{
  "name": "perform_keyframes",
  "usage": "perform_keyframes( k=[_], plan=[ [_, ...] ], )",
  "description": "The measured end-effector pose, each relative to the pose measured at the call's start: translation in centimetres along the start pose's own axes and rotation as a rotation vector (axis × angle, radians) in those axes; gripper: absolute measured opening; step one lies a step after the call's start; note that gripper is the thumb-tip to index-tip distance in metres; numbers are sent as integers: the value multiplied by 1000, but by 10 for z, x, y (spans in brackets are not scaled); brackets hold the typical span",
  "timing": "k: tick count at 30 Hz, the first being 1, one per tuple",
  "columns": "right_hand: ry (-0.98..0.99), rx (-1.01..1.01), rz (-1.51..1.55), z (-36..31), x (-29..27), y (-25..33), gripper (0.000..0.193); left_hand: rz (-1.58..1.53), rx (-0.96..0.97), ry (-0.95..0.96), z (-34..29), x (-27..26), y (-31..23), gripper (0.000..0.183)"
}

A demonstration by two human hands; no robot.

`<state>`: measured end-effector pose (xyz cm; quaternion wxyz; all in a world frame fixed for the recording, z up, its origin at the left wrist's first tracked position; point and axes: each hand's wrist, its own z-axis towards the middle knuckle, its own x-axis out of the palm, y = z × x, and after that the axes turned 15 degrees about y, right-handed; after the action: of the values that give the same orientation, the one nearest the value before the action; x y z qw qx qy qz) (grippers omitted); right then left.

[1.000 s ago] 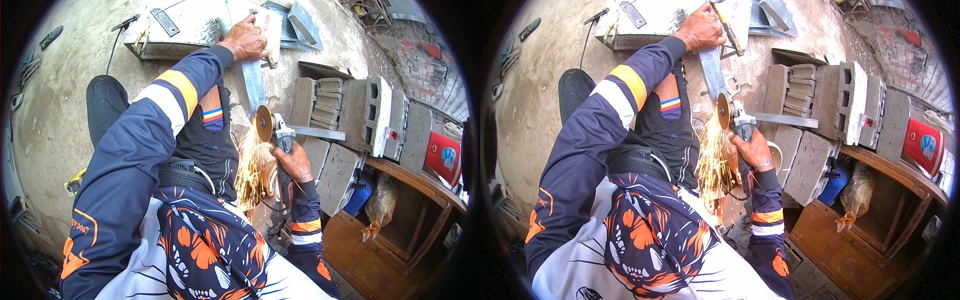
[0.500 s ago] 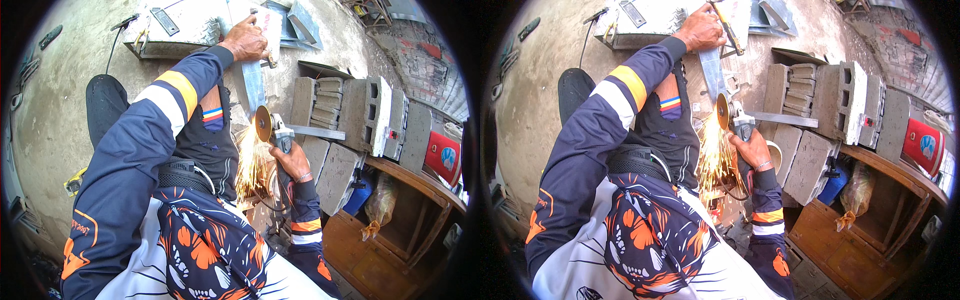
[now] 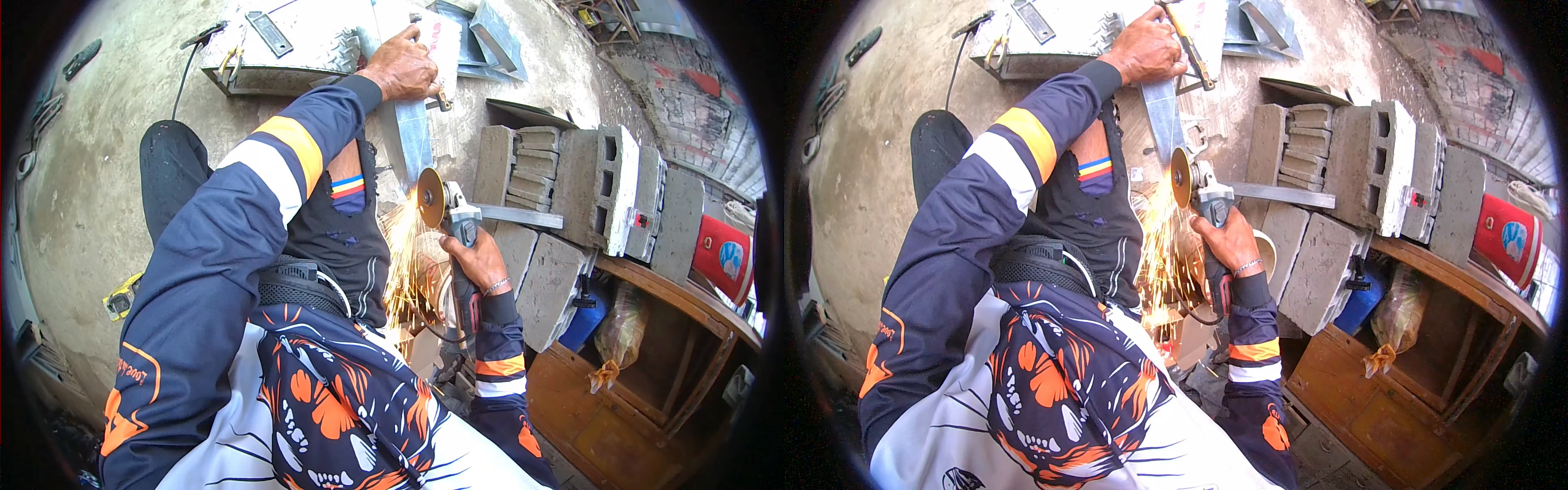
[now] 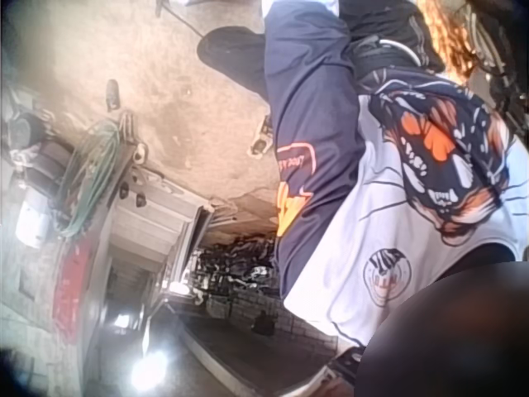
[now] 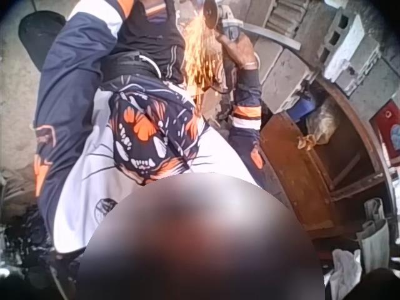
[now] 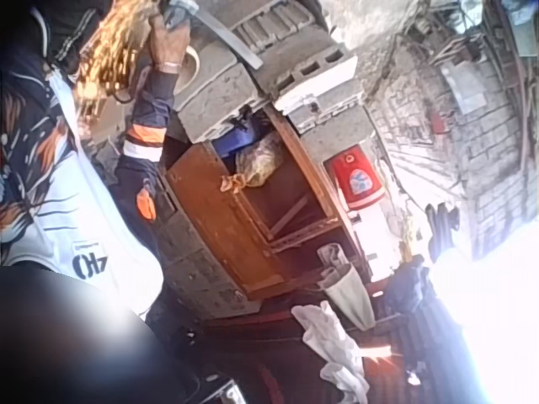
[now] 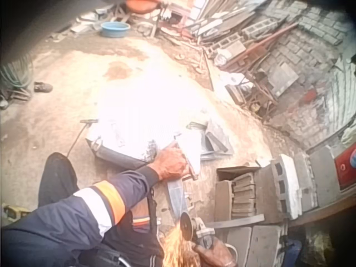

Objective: The person cuts and shapes metal sheets using an angle grinder.

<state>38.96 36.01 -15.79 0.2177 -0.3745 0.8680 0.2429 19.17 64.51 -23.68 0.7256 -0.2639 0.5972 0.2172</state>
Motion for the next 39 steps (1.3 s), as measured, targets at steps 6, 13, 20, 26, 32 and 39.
perform_keyframes(
  k=[6,13,20,26,32,39],
  plan=[
    [-9,8,-8,-3,-2,9,72,13,33,-32,2,9,2,41],
    [12,9,4,-9,-6,21,72,23,17,-3,1,5,-1,42],
    [27,3,15,-7,-3,14,70,37,0,-2,-1,0,-1,42],
    [10,-5,7,-4,-3,10,69,3,14,-2,0,3,-1,42],
    [14,5,8,-1,-6,10,69,22,27,-47,0,9,0,43],
    [23,2,7,-1,-7,15,70,11,-8,17,-2,3,0,44]
  ],
)
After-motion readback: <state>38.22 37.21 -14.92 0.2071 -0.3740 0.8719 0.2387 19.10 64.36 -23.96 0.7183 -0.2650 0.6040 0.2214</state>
